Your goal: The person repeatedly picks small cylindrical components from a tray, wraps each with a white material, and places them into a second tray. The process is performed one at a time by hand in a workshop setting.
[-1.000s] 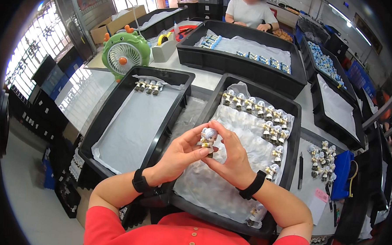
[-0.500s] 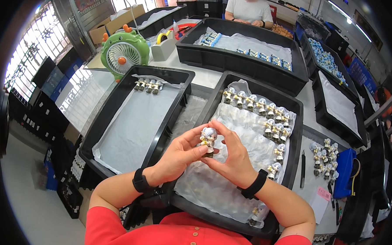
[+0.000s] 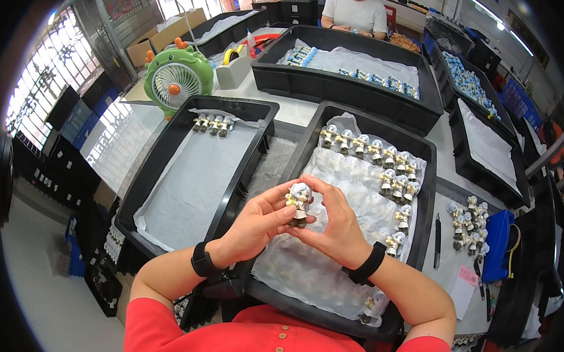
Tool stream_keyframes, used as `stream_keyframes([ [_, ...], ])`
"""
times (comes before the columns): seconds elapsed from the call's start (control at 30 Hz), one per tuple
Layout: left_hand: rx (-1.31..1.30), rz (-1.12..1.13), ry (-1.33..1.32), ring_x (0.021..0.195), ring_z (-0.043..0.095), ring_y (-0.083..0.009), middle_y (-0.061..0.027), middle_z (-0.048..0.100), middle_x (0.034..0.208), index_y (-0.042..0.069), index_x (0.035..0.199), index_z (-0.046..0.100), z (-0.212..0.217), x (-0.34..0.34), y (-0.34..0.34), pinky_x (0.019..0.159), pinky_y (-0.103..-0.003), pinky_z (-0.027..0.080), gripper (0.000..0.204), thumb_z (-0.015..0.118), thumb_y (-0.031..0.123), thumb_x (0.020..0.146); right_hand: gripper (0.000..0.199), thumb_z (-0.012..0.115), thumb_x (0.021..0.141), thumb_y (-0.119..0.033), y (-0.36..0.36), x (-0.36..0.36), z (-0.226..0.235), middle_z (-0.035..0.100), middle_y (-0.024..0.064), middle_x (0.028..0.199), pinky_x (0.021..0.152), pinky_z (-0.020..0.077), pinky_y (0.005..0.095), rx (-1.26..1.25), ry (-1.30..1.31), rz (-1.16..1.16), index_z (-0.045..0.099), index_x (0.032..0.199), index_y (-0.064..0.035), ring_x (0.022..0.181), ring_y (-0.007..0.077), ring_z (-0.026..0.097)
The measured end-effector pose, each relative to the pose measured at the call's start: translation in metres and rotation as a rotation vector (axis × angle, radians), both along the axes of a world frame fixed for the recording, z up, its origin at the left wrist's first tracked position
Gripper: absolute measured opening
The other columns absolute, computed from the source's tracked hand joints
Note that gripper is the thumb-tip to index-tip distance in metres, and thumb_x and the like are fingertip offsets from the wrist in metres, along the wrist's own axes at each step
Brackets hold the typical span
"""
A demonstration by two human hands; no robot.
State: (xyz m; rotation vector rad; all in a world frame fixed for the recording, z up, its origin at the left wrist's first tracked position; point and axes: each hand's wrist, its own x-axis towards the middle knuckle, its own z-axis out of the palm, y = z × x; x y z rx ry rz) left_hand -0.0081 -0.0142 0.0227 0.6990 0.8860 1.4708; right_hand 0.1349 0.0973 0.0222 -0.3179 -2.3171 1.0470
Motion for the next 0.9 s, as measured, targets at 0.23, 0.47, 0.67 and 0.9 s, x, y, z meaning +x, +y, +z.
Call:
stream_keyframes([
  [0.23,-0.007,-0.004,-0.012,0.108,0.058,-0.0241,-0.008,0.051,0.125,0.006,0.14,0.03,0.0,-0.0001,0.0001,0.087,-0.034,0.05,0.052,0.052,0.013,0.093,0.074,0.079,0.065,-0.015,0.0003,0.0002,-0.0024,0.05,0.0127,0.122,0.094,0.0411,0.0371,0.003,-0.003,-0.005,0.042,0.128,-0.0058,0.112,0.0283,0.05],
  [0.47,0.006,-0.01,-0.028,0.107,0.058,-0.0225,-0.0085,0.051,0.124,0.006,0.139,0.032,-0.0012,-0.0006,-0.0004,0.087,-0.034,0.05,0.051,0.051,0.012,0.093,0.074,0.079,0.065,-0.015,-0.0008,-0.0014,-0.001,0.05,0.0117,0.123,0.091,0.0422,0.0353,-0.035,-0.019,-0.002,0.042,0.128,-0.0062,0.11,0.0267,0.05],
  [0.67,0.007,-0.008,-0.026,0.107,0.058,-0.0222,-0.0086,0.052,0.123,0.007,0.14,0.031,-0.0029,-0.0005,-0.0003,0.088,-0.034,0.049,0.05,0.05,0.012,0.093,0.073,0.078,0.065,-0.015,-0.0001,-0.0015,-0.0011,0.05,0.0101,0.122,0.086,0.0443,0.0346,-0.047,-0.016,0.006,0.042,0.129,-0.0069,0.107,0.0242,0.052],
  [0.9,0.015,-0.025,-0.031,0.107,0.057,-0.0221,-0.0084,0.051,0.123,0.007,0.14,0.03,0.0006,0.0,-0.0001,0.089,-0.034,0.048,0.05,0.049,0.013,0.094,0.071,0.077,0.065,-0.013,0.0015,-0.0006,-0.0023,0.05,0.0102,0.123,0.084,0.045,0.0347,-0.016,0.005,-0.001,0.043,0.127,-0.0091,0.109,0.0243,0.051],
])
